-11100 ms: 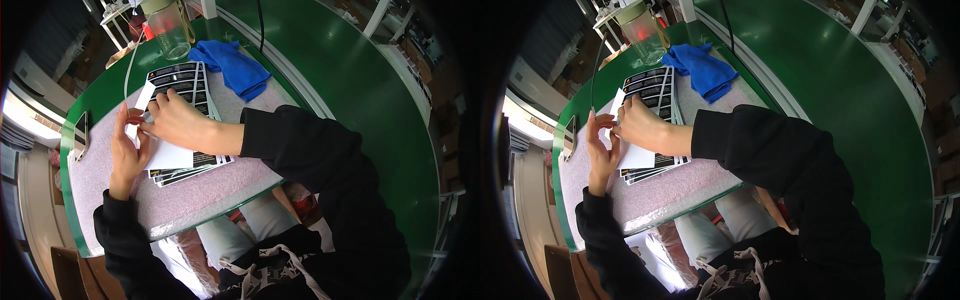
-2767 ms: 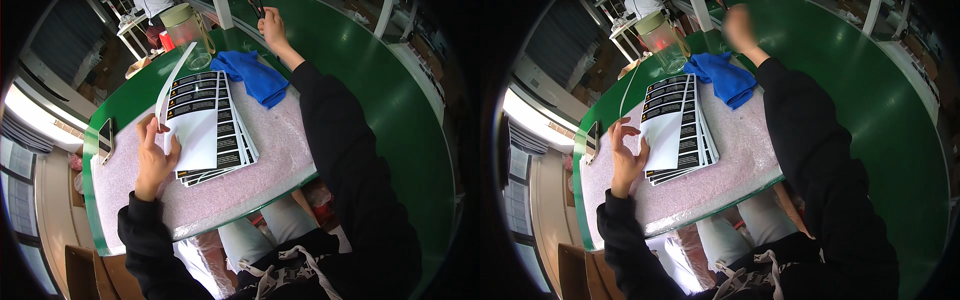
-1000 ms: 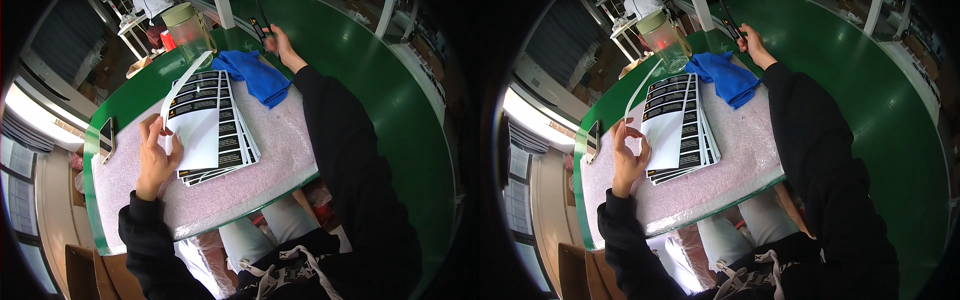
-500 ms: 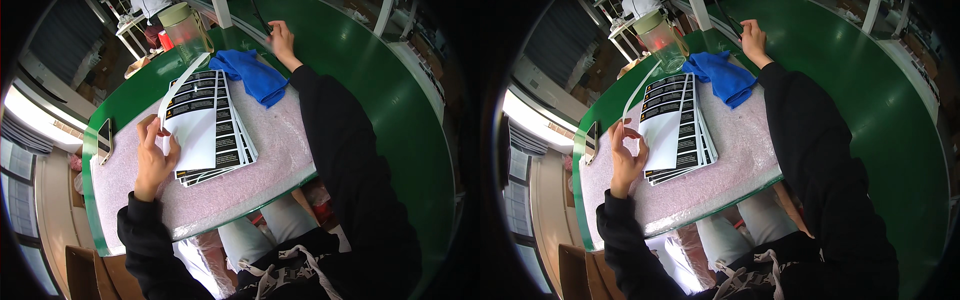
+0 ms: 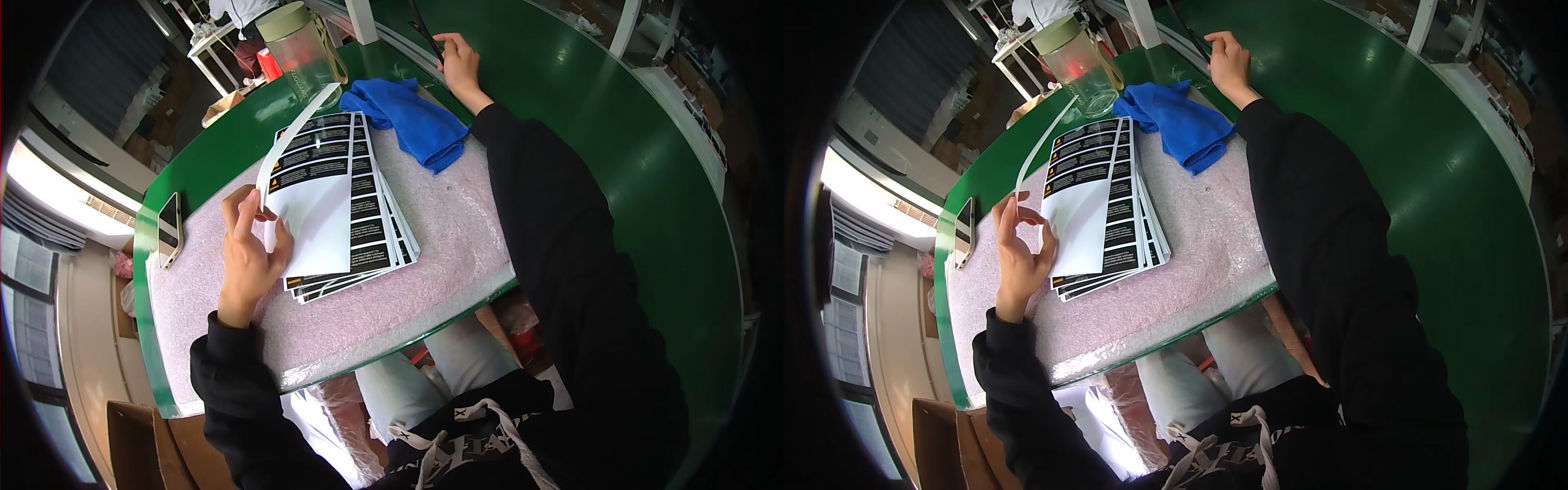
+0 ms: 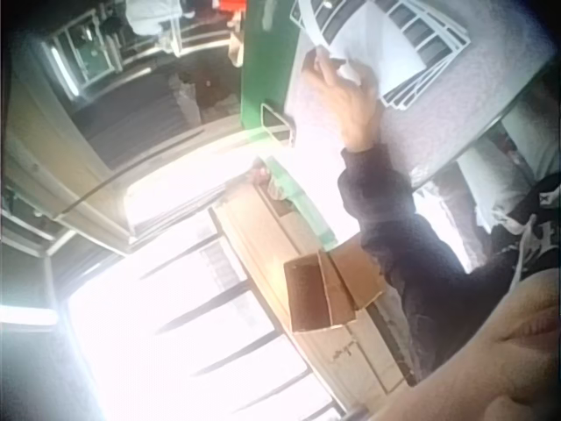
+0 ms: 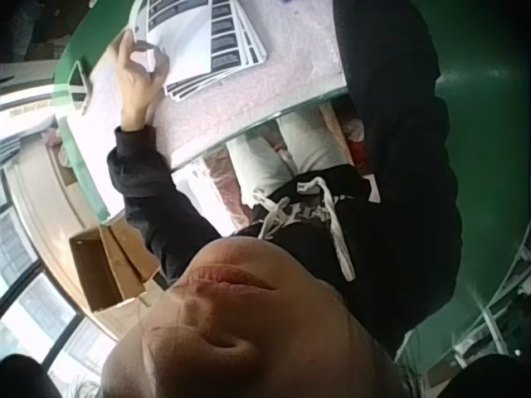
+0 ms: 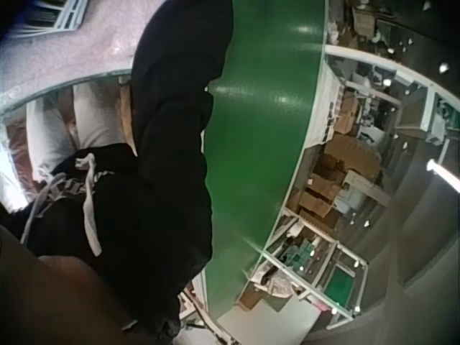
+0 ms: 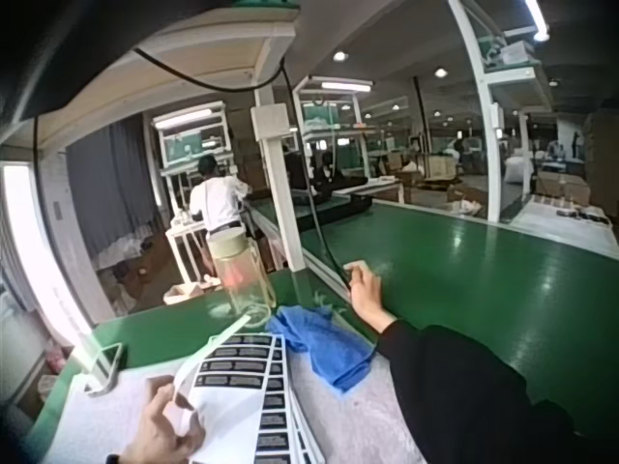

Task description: Applying warning and identification labels to equipment components on an assembly line.

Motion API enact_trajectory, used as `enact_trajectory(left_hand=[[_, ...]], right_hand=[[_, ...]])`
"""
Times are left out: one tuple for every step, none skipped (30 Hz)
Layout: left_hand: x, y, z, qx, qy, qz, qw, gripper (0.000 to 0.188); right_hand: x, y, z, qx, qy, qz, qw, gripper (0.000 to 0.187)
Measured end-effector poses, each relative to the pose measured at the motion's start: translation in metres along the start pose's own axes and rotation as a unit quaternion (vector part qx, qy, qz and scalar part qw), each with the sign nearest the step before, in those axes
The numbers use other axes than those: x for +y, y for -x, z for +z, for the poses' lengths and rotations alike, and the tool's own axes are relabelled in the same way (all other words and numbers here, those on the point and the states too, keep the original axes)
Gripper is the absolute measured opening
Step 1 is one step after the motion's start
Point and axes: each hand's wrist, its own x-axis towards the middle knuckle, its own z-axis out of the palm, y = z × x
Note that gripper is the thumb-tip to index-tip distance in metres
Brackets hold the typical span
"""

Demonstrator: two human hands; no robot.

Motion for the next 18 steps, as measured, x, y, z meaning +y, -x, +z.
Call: enact_trajectory(left_hand=[[-0.0001, 0.0005, 0.0004, 0.000, -0.001, -0.001, 1.000, 0.079], [-0.0002, 0.0008, 0.0007, 0.001, -0.001, -0.002, 1.000, 0.079], [-0.0003, 0.0010, 0.0010, 0.000, 0.000, -0.002, 1.000, 0.079], [-0.0004, 0.0013, 0.0013, -0.002, -0.001, -0.002, 1.000, 0.079], [-0.0001, 0.0017, 0.0008, -0.004, -0.002, -0.003, 1.000, 0.078], [0.0002, 0.0022, 0.0005, -0.005, -0.003, -0.004, 1.000, 0.078], [0.0004, 0.0021, 0.0002, -0.006, -0.003, -0.005, 1.000, 0.078], [0.0005, 0.0014, -0.0003, -0.005, -0.007, -0.008, 1.000, 0.077], [0.0004, 0.0008, -0.0007, -0.005, -0.010, -0.010, 1.000, 0.077], [0.0002, 0.0005, -0.0009, -0.004, -0.013, -0.012, 1.000, 0.076], [0.0004, 0.0009, -0.0009, -0.004, -0.013, -0.012, 1.000, 0.076], [0.0008, 0.0011, -0.0005, -0.007, -0.013, -0.011, 1.000, 0.076], [0.0013, 0.0012, -0.0002, -0.009, -0.013, -0.009, 1.000, 0.076], [0.0014, 0.0013, -0.0002, -0.012, -0.012, -0.008, 1.000, 0.076], [0.0015, 0.0013, -0.0002, -0.012, -0.013, -0.009, 1.000, 0.076], [0.0012, 0.0010, -0.0002, -0.010, -0.015, -0.007, 1.000, 0.075], [0.0009, 0.0005, -0.0001, -0.008, -0.017, -0.005, 1.000, 0.075], [0.0009, 0.0004, 0.0000, -0.005, -0.020, -0.004, 1.000, 0.075]], right_hand=[[0.0003, 0.0002, -0.0001, 0.000, 0.000, 0.001, 1.000, 0.027], [0.0004, 0.0002, 0.0001, 0.001, 0.007, 0.000, 1.000, 0.027], [0.0005, 0.0001, 0.0001, 0.002, 0.014, 0.000, 1.000, 0.027], [0.0007, 0.0001, -0.0003, 0.002, 0.022, 0.000, 1.000, 0.027], [0.0004, 0.0006, -0.0002, 0.002, 0.021, 0.000, 1.000, 0.027], [0.0001, 0.0011, -0.0001, 0.000, 0.016, -0.002, 1.000, 0.027], [-0.0001, 0.0019, -0.0001, -0.002, 0.011, -0.004, 1.000, 0.027], [-0.0003, 0.0029, 0.0002, -0.004, 0.006, -0.006, 1.000, 0.027], [-0.0004, 0.0036, 0.0006, -0.005, 0.007, -0.006, 1.000, 0.027], [-0.0005, 0.0033, 0.0010, -0.003, 0.007, -0.011, 1.000, 0.027], [-0.0006, 0.0030, 0.0012, -0.002, 0.008, -0.017, 1.000, 0.027], [-0.0007, 0.0030, 0.0012, 0.000, 0.009, -0.022, 1.000, 0.026], [-0.0007, 0.0027, 0.0006, 0.000, 0.009, -0.022, 1.000, 0.026], [-0.0008, 0.0019, -0.0006, -0.003, 0.012, -0.017, 1.000, 0.027], [-0.0018, 0.0016, -0.0015, -0.006, 0.016, -0.012, 1.000, 0.027], [-0.0026, 0.0020, -0.0020, -0.010, 0.019, -0.008, 1.000, 0.027], [-0.0033, 0.0029, -0.0018, -0.010, 0.019, -0.008, 1.000, 0.027], [-0.0041, 0.0039, -0.0015, -0.011, 0.022, -0.002, 1.000, 0.028]])
